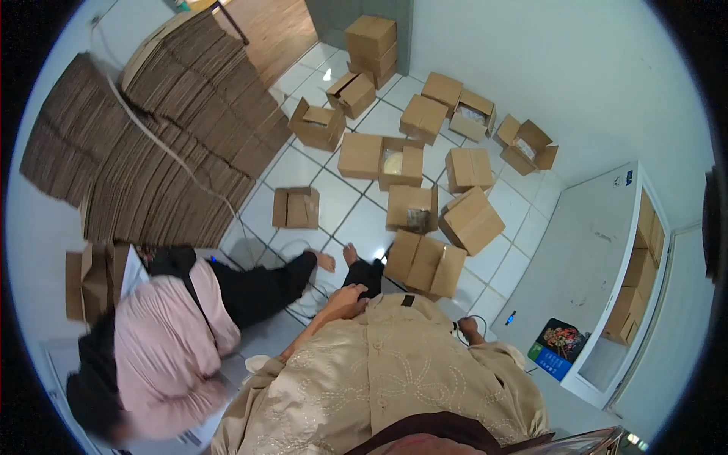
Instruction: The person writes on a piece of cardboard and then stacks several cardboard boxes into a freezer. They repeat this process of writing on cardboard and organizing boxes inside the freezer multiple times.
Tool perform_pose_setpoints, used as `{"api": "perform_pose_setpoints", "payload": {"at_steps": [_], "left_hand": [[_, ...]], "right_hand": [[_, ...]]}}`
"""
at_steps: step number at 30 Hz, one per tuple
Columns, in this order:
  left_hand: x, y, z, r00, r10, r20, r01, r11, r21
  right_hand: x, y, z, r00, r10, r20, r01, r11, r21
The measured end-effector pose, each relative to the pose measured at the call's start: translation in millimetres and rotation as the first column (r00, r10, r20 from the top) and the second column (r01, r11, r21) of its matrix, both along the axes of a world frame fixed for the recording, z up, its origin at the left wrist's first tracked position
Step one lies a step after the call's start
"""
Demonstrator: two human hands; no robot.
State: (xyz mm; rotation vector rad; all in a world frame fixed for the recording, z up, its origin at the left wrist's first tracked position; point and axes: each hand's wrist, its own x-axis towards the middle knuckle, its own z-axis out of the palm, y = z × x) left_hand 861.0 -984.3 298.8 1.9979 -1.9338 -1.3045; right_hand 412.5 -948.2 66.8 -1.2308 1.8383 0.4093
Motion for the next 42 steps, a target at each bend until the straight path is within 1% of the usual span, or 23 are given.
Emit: {"api": "perform_pose_setpoints", "payload": {"at_steps": [2, 4, 5, 7, 8, 10, 13, 14, 15, 16, 17, 18, 19, 22, 25, 27, 30, 31, 35, 38, 40, 41, 42], "left_hand": [[40.4, -27.5, -25.0, 0.994, -0.064, 0.089, 0.067, 0.997, -0.031], [90.5, -49.4, -64.5, 0.885, -0.347, 0.310, 0.277, 0.928, 0.249], [110.7, -64.5, -55.8, 0.866, -0.375, 0.331, 0.290, 0.916, 0.278], [168.5, -77.1, -93.6, 0.914, -0.314, 0.258, 0.252, 0.936, 0.247], [194.6, -81.4, -108.6, 0.951, -0.246, 0.188, 0.202, 0.953, 0.225], [235.0, -103.5, -112.7, 0.950, -0.210, 0.230, 0.146, 0.953, 0.266], [286.3, -132.3, -138.4, 0.918, -0.224, 0.329, 0.117, 0.942, 0.314], [300.8, -142.4, -143.9, 0.901, -0.210, 0.380, 0.092, 0.948, 0.306], [300.7, -157.0, -130.2, 0.913, -0.175, 0.370, 0.058, 0.950, 0.307], [302.8, -167.8, -130.9, 0.907, -0.184, 0.378, 0.064, 0.949, 0.309], [306.4, -179.8, -135.8, 0.934, -0.193, 0.301, 0.121, 0.963, 0.241], [309.5, -194.1, -139.1, 0.953, -0.208, 0.221, 0.174, 0.971, 0.165], [309.4, -212.3, -139.6, 0.950, -0.218, 0.225, 0.185, 0.970, 0.159], [301.5, -283.2, -137.3, 0.922, -0.342, 0.183, 0.305, 0.931, 0.200], [298.0, -352.4, -134.7, 0.933, -0.308, 0.185, 0.270, 0.941, 0.205], [308.8, -392.9, -148.6, 0.976, -0.173, 0.129, 0.169, 0.985, 0.045], [315.7, -437.5, -119.2, 0.991, -0.083, 0.101, 0.082, 0.997, 0.011], [318.3, -449.9, -111.2, 0.990, -0.091, 0.104, 0.089, 0.996, 0.026], [342.7, -460.9, -118.8, 0.998, 0.019, 0.064, -0.021, 0.999, 0.032], [365.1, -439.0, -140.6, 0.996, 0.041, 0.081, -0.050, 0.992, 0.119], [370.8, -431.2, -143.6, 0.984, -0.080, 0.162, 0.035, 0.964, 0.264], [374.2, -430.6, -146.7, 0.960, -0.218, 0.174, 0.138, 0.914, 0.380], [376.8, -431.0, -149.8, 0.958, -0.232, 0.168, 0.149, 0.904, 0.400]], "right_hand": [[23.9, 20.1, -60.0, 0.952, -0.287, 0.107, 0.289, 0.957, -0.008], [89.6, -13.1, -6.6, 0.819, -0.520, 0.242, 0.496, 0.854, 0.156], [115.8, -35.6, 9.4, 0.817, -0.503, 0.283, 0.452, 0.862, 0.227], [158.2, -64.4, 25.0, 0.771, -0.269, 0.578, 0.378, 0.923, -0.075], [169.9, -77.3, 35.0, 0.771, -0.282, 0.572, 0.389, 0.919, -0.071], [188.6, -87.6, 56.6, 0.654, -0.474, 0.589, 0.625, 0.778, -0.068], [175.1, -57.7, 49.5, 0.690, -0.535, 0.486, 0.664, 0.736, -0.133], [167.1, -43.5, 36.9, 0.694, -0.612, 0.380, 0.689, 0.717, -0.103], [163.3, -29.6, 31.8, 0.661, -0.670, 0.337, 0.730, 0.679, -0.079], [163.6, -14.7, 26.9, 0.502, -0.791, 0.349, 0.851, 0.523, -0.039], [168.7, -9.8, 35.7, 0.410, -0.842, 0.351, 0.892, 0.450, 0.037], [175.2, -15.2, 56.8, 0.461, -0.856, 0.236, 0.858, 0.497, 0.127], [190.8, -30.3, 56.9, 0.450, -0.859, 0.243, 0.864, 0.488, 0.127], [222.5, -77.7, 36.3, 0.634, -0.684, 0.360, 0.736, 0.676, -0.012], [235.9, -103.8, 20.2, 0.787, -0.470, 0.401, 0.562, 0.814, -0.149], [254.8, -168.0, 29.3, 0.820, -0.316, 0.477, 0.499, 0.804, -0.325], [283.8, -263.1, 37.4, 0.690, -0.595, 0.412, 0.692, 0.709, -0.135], [290.8, -294.3, 56.1, 0.799, -0.430, 0.420, 0.570, 0.764, -0.302], [302.0, -375.4, 86.7, 0.708, -0.412, 0.574, 0.656, 0.686, -0.316], [310.3, -385.4, 116.9, 0.619, -0.472, 0.627, 0.739, 0.620, -0.263], [316.0, -363.1, 121.9, 0.567, -0.582, 0.583, 0.794, 0.573, -0.202], [316.6, -341.9, 116.1, 0.602, -0.632, 0.488, 0.781, 0.594, -0.193], [316.4, -318.3, 107.5, 0.632, -0.669, 0.392, 0.766, 0.617, -0.183]]}}
